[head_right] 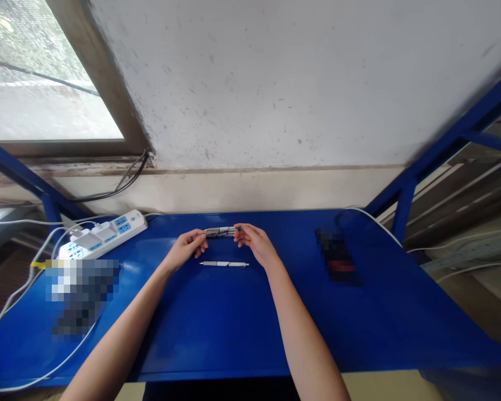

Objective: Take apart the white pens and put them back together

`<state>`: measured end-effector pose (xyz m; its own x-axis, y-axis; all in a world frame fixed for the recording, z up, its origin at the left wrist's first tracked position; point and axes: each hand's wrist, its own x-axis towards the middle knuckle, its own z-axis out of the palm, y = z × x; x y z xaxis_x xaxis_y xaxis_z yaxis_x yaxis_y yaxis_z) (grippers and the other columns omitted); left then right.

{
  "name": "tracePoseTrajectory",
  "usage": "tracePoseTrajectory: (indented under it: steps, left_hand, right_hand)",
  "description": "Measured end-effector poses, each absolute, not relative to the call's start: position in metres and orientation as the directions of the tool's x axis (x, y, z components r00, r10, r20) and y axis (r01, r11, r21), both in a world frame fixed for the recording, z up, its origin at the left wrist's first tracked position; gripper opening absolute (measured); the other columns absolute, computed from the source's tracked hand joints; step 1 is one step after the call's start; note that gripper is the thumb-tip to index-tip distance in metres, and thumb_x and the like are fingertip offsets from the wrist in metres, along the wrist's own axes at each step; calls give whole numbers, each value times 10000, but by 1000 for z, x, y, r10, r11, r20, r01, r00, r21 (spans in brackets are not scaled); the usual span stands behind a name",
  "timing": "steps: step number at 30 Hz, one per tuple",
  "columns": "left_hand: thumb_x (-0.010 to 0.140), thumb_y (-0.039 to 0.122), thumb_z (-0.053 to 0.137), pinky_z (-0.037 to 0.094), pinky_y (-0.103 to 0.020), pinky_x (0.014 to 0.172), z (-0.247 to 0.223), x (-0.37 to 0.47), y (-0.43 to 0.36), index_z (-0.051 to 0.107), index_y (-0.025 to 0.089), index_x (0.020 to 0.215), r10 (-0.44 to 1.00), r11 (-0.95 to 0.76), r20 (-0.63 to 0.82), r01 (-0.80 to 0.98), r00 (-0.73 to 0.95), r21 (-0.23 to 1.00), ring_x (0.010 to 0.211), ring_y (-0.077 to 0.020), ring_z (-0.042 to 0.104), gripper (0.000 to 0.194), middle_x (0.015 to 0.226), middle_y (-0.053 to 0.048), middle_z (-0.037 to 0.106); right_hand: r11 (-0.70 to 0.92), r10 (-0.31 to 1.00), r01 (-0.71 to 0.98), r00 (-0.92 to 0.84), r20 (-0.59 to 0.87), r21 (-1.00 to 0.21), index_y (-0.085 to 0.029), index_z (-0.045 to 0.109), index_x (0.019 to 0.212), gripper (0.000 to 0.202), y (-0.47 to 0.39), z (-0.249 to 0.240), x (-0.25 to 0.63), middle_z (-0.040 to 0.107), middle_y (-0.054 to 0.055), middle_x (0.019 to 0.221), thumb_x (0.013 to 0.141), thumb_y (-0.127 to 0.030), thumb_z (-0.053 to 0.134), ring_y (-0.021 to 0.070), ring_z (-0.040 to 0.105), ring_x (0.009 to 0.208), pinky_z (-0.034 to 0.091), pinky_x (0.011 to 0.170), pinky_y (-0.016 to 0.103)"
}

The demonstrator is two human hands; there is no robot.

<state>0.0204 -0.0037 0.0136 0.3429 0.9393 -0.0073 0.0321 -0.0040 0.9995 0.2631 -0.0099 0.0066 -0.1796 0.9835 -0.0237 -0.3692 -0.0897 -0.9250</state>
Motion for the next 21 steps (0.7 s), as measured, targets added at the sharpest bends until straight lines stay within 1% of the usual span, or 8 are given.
tracePoseTrajectory:
  steps: [2, 4, 8, 12, 14, 16, 18, 21]
  left_hand:
    - [835, 520, 592, 381, -204, 437, 12, 20, -3, 627, 158, 791, 942, -6, -7, 38, 337, 999, 518, -100, 516, 366, 668, -23, 621]
    - [838, 508, 595, 382, -206, 446, 11, 20, -3, 627, 157, 781, 943, -19, 5, 39, 334, 999, 524, -101, 518, 357, 672, -25, 626]
    - [806, 463, 654, 402, -216, 480, 10, 20, -2, 648, 155, 891, 949, -27, 21, 14, 315, 1000, 584, -117, 553, 320, 726, -35, 648]
    - [771, 414, 704, 428, -226, 522, 13, 21, -3, 656, 144, 947, 951, 8, 8, -51, 308, 999, 649, -134, 584, 325, 770, -47, 659]
    - [756, 378, 726, 439, -228, 549, 13, 21, -3, 654, 147, 965, 956, 27, 9, -118, 295, 993, 675, -134, 596, 320, 796, -46, 668]
    - [742, 344, 744, 445, -227, 571, 13, 21, -2, 656, 154, 970, 961, 47, 6, -184, 276, 982, 679, -125, 597, 310, 811, -39, 675]
    - [734, 320, 754, 444, -226, 579, 13, 20, -1, 661, 156, 959, 965, 57, 5, -226, 261, 972, 660, -113, 589, 294, 806, -33, 678]
    - [739, 310, 752, 446, -226, 584, 13, 20, -1, 666, 146, 943, 966, 47, 14, -231, 258, 972, 650, -110, 584, 276, 798, -40, 681]
  right_hand:
    - [-89, 982, -364, -187, -21, -927, -185, 721, 978, 304, -10, 7, 262, 693, 68, 808, 806, -430, 668, 188, 636, 748, 472, 629, 299]
    - [-91, 982, -349, -190, -25, -932, -180, 723, 974, 302, -10, 7, 261, 696, 73, 814, 805, -426, 671, 190, 639, 755, 471, 628, 296]
    - [-89, 984, -335, -173, -32, -938, -180, 726, 963, 295, -10, 6, 262, 702, 75, 817, 809, -426, 669, 189, 641, 749, 469, 625, 295]
    - [-121, 975, -410, -219, -31, -904, -185, 718, 987, 300, -10, 8, 263, 671, 41, 709, 830, -430, 645, 167, 615, 644, 472, 611, 307]
    - [-162, 967, -451, -249, -51, -877, -192, 709, 1017, 336, -11, 9, 263, 675, 47, 723, 853, -465, 601, 181, 631, 676, 485, 613, 313]
    - [-189, 963, -478, -261, -67, -858, -207, 698, 1042, 367, -11, 10, 262, 696, 65, 799, 879, -498, 546, 203, 657, 772, 503, 633, 319]
    - [-185, 968, -500, -239, -70, -846, -219, 698, 1024, 335, -11, 10, 259, 706, 63, 825, 888, -483, 543, 205, 668, 817, 518, 670, 322]
    - [-160, 983, -538, -167, -82, -828, -219, 708, 940, 231, -11, 8, 255, 706, 42, 756, 853, -418, 626, 191, 671, 759, 537, 710, 322]
